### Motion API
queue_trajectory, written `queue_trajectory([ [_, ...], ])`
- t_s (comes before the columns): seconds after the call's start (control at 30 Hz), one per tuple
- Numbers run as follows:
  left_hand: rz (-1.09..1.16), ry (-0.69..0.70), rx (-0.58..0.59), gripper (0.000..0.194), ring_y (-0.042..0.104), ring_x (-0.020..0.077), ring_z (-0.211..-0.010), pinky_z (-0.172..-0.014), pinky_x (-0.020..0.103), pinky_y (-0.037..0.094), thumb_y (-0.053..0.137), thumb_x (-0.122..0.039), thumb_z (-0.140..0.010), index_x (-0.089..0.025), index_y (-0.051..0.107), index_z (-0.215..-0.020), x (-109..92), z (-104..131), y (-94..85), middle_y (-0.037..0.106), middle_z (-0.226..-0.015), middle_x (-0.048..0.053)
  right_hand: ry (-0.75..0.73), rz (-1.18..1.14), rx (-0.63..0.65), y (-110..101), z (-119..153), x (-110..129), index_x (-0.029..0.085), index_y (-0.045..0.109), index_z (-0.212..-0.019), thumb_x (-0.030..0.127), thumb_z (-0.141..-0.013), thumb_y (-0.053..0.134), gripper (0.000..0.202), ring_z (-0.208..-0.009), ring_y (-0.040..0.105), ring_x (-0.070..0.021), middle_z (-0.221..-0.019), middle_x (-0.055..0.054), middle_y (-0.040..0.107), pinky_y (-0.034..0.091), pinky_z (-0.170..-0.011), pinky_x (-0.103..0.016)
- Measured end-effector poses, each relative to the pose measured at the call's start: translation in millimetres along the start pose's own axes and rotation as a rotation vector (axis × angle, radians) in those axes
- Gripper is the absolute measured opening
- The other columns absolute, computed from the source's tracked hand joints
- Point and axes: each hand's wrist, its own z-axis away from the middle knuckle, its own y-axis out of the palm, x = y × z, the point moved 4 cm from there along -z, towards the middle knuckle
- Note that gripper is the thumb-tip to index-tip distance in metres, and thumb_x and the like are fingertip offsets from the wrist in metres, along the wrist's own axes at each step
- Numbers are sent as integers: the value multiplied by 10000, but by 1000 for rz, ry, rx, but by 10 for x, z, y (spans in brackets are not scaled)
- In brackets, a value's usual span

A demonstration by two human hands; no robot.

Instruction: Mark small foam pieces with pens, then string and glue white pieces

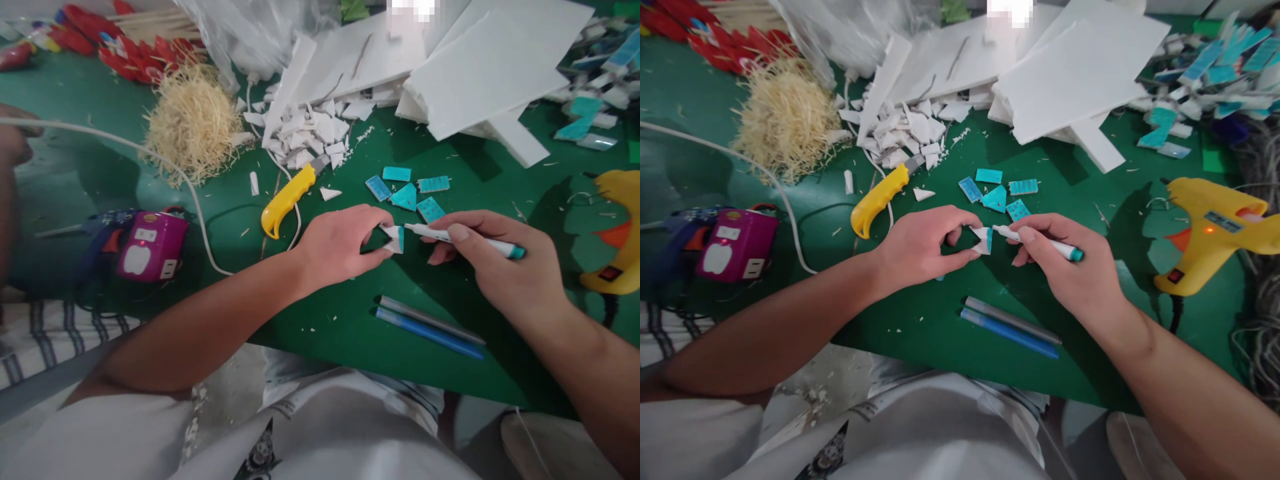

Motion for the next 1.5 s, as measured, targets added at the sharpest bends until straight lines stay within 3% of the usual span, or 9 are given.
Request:
queue_trajectory([
  [0.13,-3,-1,5,292,507,104,-654,-601,229,342,690,-359,-901,-222,678,-1159,-5,-4,-6,582,-784,-41,1,2,-6,0,6,-1,266,783,-758,489,-846,745,243,-571,649,-139,-633,-6,718,544,-562,-286],
  [0.27,-3,0,-1,295,510,104,-656,-602,231,341,683,-370,-907,-221,677,-1162,1,-5,-3,585,-789,-42,1,7,17,-6,23,17,272,795,-800,538,-817,764,268,-578,656,-147,-667,-9,736,554,-591,-301],
  [0.4,9,0,-2,308,507,104,-657,-608,233,342,691,-370,-907,-213,682,-1171,4,-1,4,587,-790,-42,15,13,41,-10,32,13,281,776,-691,531,-851,723,301,-553,642,-157,-600,-11,708,531,-564,-308],
  [1.13,5,-20,11,304,508,103,-653,-599,225,341,690,-359,-905,-224,678,-1178,-1,-1,0,593,-792,-42,-14,3,12,-14,23,-49,311,785,-716,472,-892,698,254,-576,646,-174,-597,-6,698,537,-562,-329],
  [1.37,11,-19,10,320,516,109,-663,-610,232,345,699,-352,-897,-224,684,-1189,12,-2,6,615,-809,-36,-22,1,42,-8,29,-22,304,770,-668,529,-878,699,316,-543,625,-170,-560,-8,674,539,-554,-334],
  [1.5,12,-12,-5,310,497,101,-644,-599,230,336,709,-354,-897,-218,693,-1176,4,-3,12,585,-783,-46,-10,20,5,-2,20,7,282,791,-760,564,-842,732,300,-568,639,-158,-621,-9,710,531,-562,-316],
])
